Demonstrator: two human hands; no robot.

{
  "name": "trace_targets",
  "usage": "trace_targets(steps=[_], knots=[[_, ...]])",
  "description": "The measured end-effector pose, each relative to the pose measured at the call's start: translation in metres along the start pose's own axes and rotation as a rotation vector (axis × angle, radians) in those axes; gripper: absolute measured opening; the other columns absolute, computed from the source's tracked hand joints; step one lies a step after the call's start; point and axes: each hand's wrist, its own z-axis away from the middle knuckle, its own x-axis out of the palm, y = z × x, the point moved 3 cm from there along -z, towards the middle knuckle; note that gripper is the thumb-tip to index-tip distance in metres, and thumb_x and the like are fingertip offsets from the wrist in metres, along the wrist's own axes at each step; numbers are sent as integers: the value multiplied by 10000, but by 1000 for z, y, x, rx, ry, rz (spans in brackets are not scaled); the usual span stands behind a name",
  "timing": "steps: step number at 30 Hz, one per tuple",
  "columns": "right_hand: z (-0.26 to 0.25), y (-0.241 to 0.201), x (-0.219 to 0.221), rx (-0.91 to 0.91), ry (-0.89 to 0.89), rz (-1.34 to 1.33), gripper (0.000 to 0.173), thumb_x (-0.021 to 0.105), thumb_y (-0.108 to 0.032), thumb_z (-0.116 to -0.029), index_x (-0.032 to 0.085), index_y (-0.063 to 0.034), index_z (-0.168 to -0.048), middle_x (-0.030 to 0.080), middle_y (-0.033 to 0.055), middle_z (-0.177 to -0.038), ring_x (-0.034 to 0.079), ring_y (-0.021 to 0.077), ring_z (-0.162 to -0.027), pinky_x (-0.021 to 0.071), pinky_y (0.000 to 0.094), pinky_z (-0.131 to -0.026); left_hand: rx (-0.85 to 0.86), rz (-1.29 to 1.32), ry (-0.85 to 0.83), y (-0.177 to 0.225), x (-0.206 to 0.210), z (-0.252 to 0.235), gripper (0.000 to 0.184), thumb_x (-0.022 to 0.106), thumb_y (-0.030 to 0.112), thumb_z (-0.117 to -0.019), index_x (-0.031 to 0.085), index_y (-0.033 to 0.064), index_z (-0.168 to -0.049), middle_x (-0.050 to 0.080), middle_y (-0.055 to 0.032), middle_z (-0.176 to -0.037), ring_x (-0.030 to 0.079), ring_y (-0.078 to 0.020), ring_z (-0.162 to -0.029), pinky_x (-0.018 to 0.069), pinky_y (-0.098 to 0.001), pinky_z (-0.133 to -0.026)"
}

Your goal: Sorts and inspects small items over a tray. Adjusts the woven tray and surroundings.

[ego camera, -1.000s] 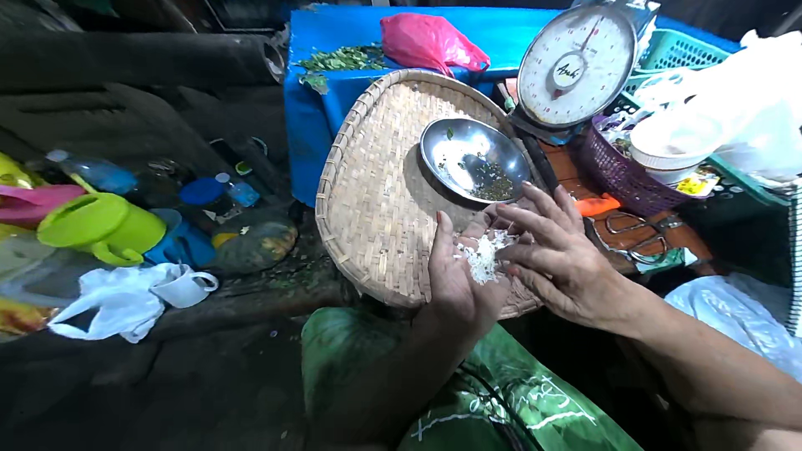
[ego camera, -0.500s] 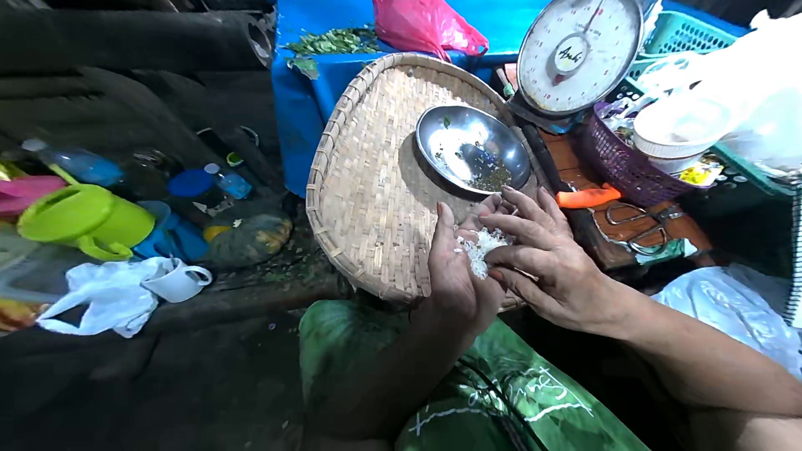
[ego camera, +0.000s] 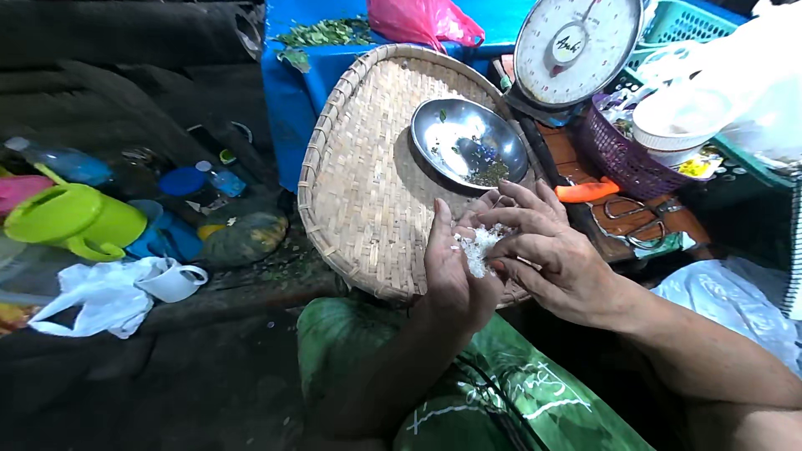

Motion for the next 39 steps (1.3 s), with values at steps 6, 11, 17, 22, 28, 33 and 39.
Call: trace_targets(steps=[6, 11, 17, 22, 28, 33, 39], knots=[[-1, 0, -17, 16, 15, 10, 202, 590, -168, -995, 740, -78, -893, 675, 108, -1318, 382, 367, -1480, 110, 708, -1211, -13, 25, -25, 1, -1, -1, 780, 150, 684, -1003, 566, 94, -1297, 652, -96, -1204, 644, -190, -1104, 544, -338, -900], [0, -1, -37, 40, -19, 103, 231, 580, -195, -996, 762, -98, -894, 666, 99, -1340, 358, 383, -1488, 93, 692, -1222, -17, -16, -6, 2, 0, -1, 824, 124, 689, -999, 519, 75, -1381, 617, -120, -1292, 615, -232, -1182, 516, -393, -981], [1, -4, -40, 67, -55, 207, 230, 573, -216, -993, 774, -131, -921, 664, 94, -1337, 351, 403, -1487, 83, 742, -1191, -8, -29, -15, 1, 0, -1, 836, 102, 684, -1001, 527, 67, -1374, 615, -119, -1312, 602, -232, -1214, 501, -399, -1002], [1, -6, -15, -25, -43, 114, 207, 592, -187, -998, 765, -100, -923, 655, 129, -1342, 365, 396, -1481, 103, 736, -1193, -30, 12, -69, 0, -2, 0, 780, 213, 711, -984, 562, 103, -1327, 647, -96, -1221, 639, -184, -1118, 545, -338, -901], [3, -2, 0, -9, -96, 100, 236, 564, -203, -1019, 777, -107, -990, 637, 119, -1383, 357, 382, -1490, 91, 725, -1200, -27, -23, -82, 0, -1, 3, 773, 211, 696, -996, 549, 108, -1366, 630, -71, -1283, 614, -161, -1177, 525, -336, -954], [1, -2, 2, 14, -110, 89, 224, 570, -189, -1005, 771, -109, -948, 638, 102, -1386, 363, 359, -1492, 96, 714, -1207, -11, -32, -95, -2, -2, 2, 719, 251, 681, -1001, 609, 113, -1259, 662, -60, -1191, 638, -147, -1109, 537, -333, -921], [-2, -2, -17, 10, -49, 78, 212, 573, -158, -988, 743, -79, -888, 664, 113, -1334, 379, 379, -1477, 121, 705, -1209, -40, 31, -68, 0, -2, 0, 795, 205, 712, -984, 569, 86, -1311, 639, -97, -1238, 626, -187, -1140, 532, -343, -927]])
